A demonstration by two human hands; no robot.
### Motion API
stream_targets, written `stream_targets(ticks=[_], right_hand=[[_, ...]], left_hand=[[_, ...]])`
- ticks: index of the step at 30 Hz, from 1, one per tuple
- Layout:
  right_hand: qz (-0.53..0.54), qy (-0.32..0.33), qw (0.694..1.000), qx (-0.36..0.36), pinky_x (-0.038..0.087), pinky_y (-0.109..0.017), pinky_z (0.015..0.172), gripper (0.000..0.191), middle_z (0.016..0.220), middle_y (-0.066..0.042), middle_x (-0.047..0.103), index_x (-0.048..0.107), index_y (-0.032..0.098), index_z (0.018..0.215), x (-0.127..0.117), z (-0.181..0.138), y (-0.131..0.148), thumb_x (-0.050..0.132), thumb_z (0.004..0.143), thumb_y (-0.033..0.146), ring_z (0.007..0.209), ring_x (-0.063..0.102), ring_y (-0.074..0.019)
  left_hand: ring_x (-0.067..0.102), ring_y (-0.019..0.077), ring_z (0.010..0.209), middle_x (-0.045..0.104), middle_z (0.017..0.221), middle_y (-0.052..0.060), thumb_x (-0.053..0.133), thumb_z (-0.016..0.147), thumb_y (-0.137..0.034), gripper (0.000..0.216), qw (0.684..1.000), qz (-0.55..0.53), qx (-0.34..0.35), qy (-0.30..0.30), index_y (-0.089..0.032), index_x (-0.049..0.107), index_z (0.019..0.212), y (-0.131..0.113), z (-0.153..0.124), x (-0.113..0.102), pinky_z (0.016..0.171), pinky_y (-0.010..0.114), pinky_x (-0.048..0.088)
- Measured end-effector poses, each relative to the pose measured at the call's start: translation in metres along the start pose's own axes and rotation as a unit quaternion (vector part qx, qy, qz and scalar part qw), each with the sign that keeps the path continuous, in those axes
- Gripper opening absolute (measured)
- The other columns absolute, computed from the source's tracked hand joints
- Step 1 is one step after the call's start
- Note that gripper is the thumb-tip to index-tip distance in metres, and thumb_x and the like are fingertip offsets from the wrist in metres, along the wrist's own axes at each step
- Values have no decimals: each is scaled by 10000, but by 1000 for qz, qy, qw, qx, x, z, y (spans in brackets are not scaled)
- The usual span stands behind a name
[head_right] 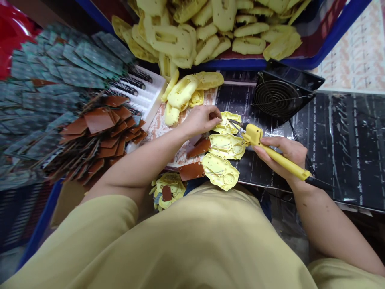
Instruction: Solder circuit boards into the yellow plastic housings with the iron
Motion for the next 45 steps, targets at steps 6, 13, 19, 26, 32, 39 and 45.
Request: stream_targets(ticks=[6,13,19,26,32,39,45], right_hand=[[16,35,999,-22,694,-319,649,348,995,-28,862,799,283,1215,8,7,-9,814,973,532,747,831,-230],[65,44,997,-27,704,-374,640,231,876,0,841,800,333,919,12,14,-17,866,919,555,703,813,-242],[81,130,987,-42,719,-403,674,281,887,-9,844,814,333,946,19,30,-17,821,940,614,726,818,-249],[75,127,989,-27,718,-423,694,221,903,5,848,813,353,937,11,38,-14,821,947,573,749,821,-256],[72,156,985,-9,723,-437,683,294,865,0,840,806,345,893,17,37,-17,837,902,637,730,814,-270],[35,10,998,-50,739,-387,673,180,982,-32,858,806,317,1101,-15,11,0,873,938,352,781,839,-283],[-26,-79,995,-56,751,-393,780,571,1164,-38,854,708,338,1448,-19,-26,17,890,920,460,875,853,-306]], left_hand=[[794,263,1063,862,1110,95,648,959,-195,286,999,45,-16,23,-172,872,1136,-3,4,1,1031,369,592],[793,286,1116,861,1106,95,643,935,-186,297,997,70,-29,33,-188,876,1119,-7,5,-1,1034,380,597],[781,288,1107,858,1108,90,667,924,-185,283,996,71,-39,39,-198,876,1116,-6,9,0,1002,366,592],[782,307,1155,859,1157,94,678,912,-165,302,994,83,-41,53,-192,882,1134,-8,11,-1,1015,371,600],[790,287,1105,865,1115,84,692,882,-176,291,996,74,-33,48,-193,883,1101,-6,14,-1,995,353,608],[782,285,1078,860,1119,88,679,882,-156,315,995,70,-42,57,-189,886,1116,-7,12,-2,954,340,589],[781,301,1098,858,1121,94,680,905,-152,307,994,70,-43,67,-186,883,1133,-11,10,-4,957,359,582]])
Point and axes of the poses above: each hand's wrist, its own z-axis towards the middle knuckle, its own x-axis out of the palm, y = z × x, the point moved 9 cm from there along z, towards the middle knuckle
